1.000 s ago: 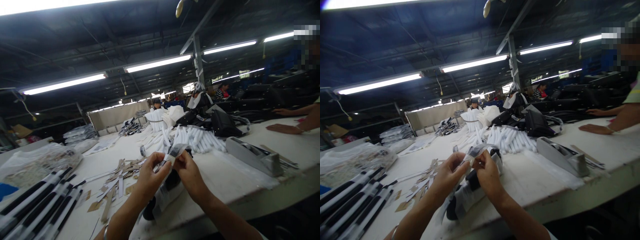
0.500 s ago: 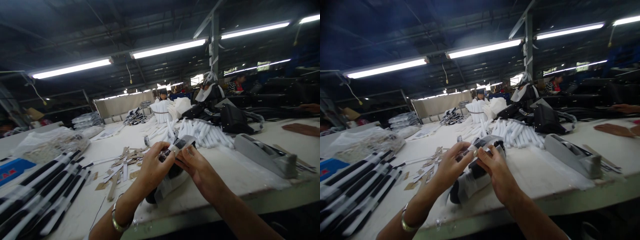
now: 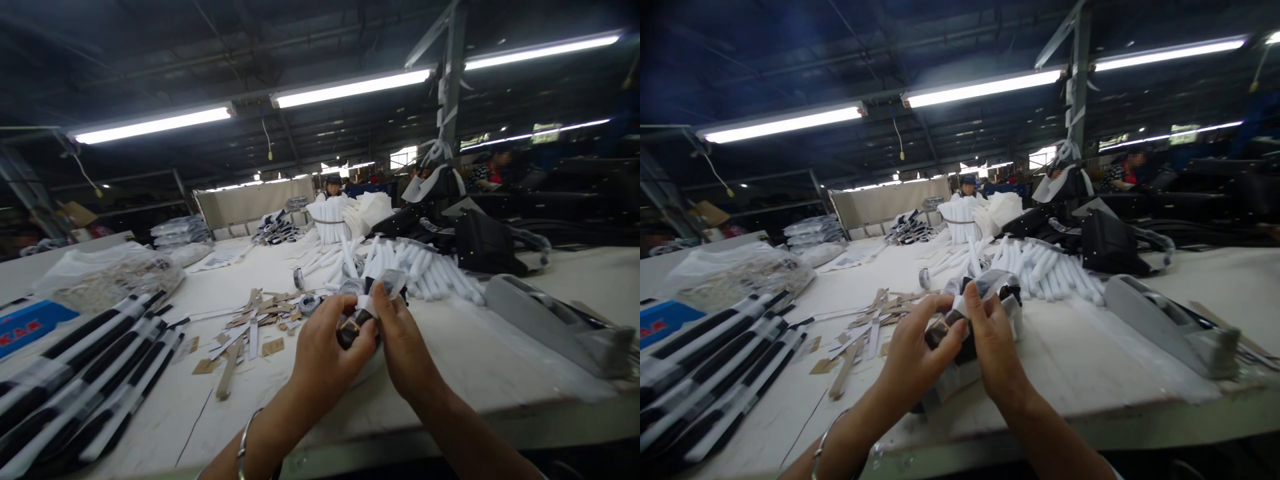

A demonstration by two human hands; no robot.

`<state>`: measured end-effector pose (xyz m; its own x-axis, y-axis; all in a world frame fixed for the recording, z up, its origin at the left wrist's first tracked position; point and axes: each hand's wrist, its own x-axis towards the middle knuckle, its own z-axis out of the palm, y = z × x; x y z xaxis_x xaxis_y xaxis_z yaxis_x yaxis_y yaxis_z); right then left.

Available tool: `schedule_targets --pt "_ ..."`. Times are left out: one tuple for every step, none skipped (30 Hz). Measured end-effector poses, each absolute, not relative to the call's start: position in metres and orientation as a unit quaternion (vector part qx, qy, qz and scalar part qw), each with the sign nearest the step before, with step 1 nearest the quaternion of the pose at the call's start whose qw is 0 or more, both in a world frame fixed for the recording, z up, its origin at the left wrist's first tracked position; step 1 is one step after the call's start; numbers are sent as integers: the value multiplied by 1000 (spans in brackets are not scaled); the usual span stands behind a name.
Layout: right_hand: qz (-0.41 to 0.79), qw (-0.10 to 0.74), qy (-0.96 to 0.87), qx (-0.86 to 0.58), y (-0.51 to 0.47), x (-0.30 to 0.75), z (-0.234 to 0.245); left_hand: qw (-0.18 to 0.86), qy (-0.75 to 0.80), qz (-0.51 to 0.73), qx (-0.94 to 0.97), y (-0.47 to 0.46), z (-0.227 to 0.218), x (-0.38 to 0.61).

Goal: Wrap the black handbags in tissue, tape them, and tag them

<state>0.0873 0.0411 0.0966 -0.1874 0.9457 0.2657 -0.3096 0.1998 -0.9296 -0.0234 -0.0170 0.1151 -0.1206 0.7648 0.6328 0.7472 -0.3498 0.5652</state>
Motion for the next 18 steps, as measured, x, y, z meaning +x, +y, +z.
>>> schedule_targets --pt "563 554 -537 -297 43 89 97 21 569 491 659 -16 116 -25" --pt "566 545 -544 -295 45 90 98 35 564 498 658 -16 117 -26" --pt "565 538 -550 -298 47 92 99 53 554 507 659 -16 118 -28" --pt "561 532 -558 -303 48 94 100 75 539 514 663 -17 119 -30" --pt "556 525 -568 -305 50 97 101 99 522 520 668 -18 119 -33" --pt "551 517 -580 -304 51 100 101 122 507 528 670 -19 118 -37" --pt "551 510 -589 -298 53 104 100 141 495 537 668 -20 115 -41" --pt "555 508 -592 -289 55 108 96 157 490 551 657 -22 110 -47" --pt "560 508 -591 -281 58 112 91 169 490 569 638 -24 102 -53" --pt "560 512 -587 -281 61 117 82 176 496 587 615 -27 92 -60" --pt "554 520 -581 -292 64 123 72 180 506 604 589 -30 80 -66" --pt "540 526 -577 -316 67 128 60 186 521 615 562 -33 67 -72" --pt "514 526 -580 -351 70 133 47 193 539 621 536 -38 52 -77" --pt "486 520 -585 -389 72 138 34 203 556 626 508 -42 38 -81" --pt "461 505 -594 -424 73 141 21 218 569 627 485 -46 24 -83" --pt "442 486 -603 -452 73 144 11 233 576 631 464 -50 12 -84" --pt "430 466 -613 -472 73 146 1 246 579 635 449 -52 2 -84" --pt "422 447 -623 -483 72 147 -6 254 581 637 439 -54 -6 -85"
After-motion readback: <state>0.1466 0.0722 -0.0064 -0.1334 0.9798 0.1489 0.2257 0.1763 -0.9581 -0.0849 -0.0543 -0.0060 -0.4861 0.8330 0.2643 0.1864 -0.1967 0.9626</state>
